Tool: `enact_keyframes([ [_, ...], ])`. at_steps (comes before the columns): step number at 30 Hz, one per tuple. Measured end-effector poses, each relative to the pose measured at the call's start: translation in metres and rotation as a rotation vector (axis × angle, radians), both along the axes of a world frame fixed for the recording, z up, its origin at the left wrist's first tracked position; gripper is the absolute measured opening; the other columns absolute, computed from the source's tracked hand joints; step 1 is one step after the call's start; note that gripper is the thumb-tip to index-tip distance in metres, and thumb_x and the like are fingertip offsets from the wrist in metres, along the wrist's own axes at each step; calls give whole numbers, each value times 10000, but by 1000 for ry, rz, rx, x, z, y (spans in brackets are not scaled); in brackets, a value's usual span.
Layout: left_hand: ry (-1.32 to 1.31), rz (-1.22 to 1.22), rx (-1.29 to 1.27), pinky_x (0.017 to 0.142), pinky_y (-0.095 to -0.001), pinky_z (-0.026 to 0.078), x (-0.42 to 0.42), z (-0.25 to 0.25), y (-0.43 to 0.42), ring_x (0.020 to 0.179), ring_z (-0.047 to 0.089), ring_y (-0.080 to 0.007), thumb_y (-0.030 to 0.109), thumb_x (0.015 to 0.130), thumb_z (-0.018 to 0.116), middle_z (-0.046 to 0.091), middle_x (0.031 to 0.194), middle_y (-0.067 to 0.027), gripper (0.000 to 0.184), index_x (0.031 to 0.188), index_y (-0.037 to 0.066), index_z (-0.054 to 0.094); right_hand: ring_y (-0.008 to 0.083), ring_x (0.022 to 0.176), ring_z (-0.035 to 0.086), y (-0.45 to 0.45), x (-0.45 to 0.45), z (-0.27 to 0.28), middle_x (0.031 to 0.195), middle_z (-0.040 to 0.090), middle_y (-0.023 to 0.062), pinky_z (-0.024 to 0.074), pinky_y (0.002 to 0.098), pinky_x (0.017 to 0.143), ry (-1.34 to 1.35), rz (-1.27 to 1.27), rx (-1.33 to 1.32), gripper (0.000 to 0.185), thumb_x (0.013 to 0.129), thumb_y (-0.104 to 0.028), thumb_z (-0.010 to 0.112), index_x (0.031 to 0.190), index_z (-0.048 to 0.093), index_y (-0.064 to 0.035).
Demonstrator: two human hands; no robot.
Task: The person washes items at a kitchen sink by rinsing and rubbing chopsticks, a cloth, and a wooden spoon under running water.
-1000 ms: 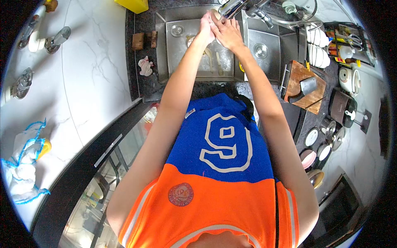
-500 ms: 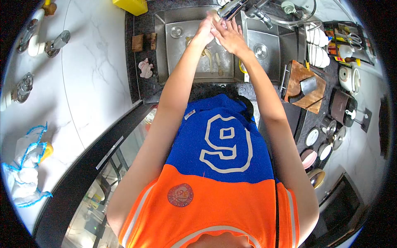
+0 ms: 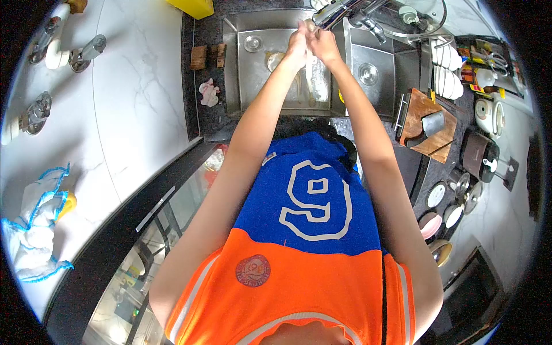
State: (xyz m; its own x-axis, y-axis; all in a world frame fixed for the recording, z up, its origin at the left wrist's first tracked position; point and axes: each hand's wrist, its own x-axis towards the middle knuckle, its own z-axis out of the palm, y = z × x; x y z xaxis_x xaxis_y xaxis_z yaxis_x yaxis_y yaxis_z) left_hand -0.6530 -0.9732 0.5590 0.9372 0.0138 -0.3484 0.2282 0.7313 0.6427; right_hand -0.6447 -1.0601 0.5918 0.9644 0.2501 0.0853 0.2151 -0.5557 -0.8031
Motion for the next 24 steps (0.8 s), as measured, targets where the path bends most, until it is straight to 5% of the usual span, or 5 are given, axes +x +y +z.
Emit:
enact_keyframes([
  [1,13,-22,83,452,-296,412,0,-3,4,511,463,-127,489,897,331,520,699,-20,447,939,85,516,417,750,576,2,1,0,736,575,264,458,464,663,64,-32,36,289,840,-258,490,865,592,12],
  [8,144,-85,276,356,-234,334,-12,21,6,429,408,-92,565,871,299,495,622,5,512,877,103,519,367,719,606,9,3,-5,693,581,256,469,443,614,20,-127,-179,278,850,-236,447,919,588,-7],
  [13,52,-128,140,301,-253,288,-1,10,14,375,367,-105,531,888,295,483,585,-15,508,840,85,535,185,600,625,6,-2,-23,710,616,148,505,319,526,244,171,518,196,800,-42,439,951,550,17],
  [17,57,-142,107,324,-219,263,-7,6,7,389,332,-81,512,899,273,456,584,0,479,824,102,508,170,568,612,1,-3,-11,736,613,106,507,307,522,302,-34,332,223,760,20,470,975,527,26],
  [24,63,-210,164,343,-214,254,-4,13,6,406,317,-74,496,910,248,437,562,12,498,814,92,525,392,698,585,0,5,-16,674,561,258,473,435,665,-15,-253,-55,321,790,-229,474,707,619,45],
])
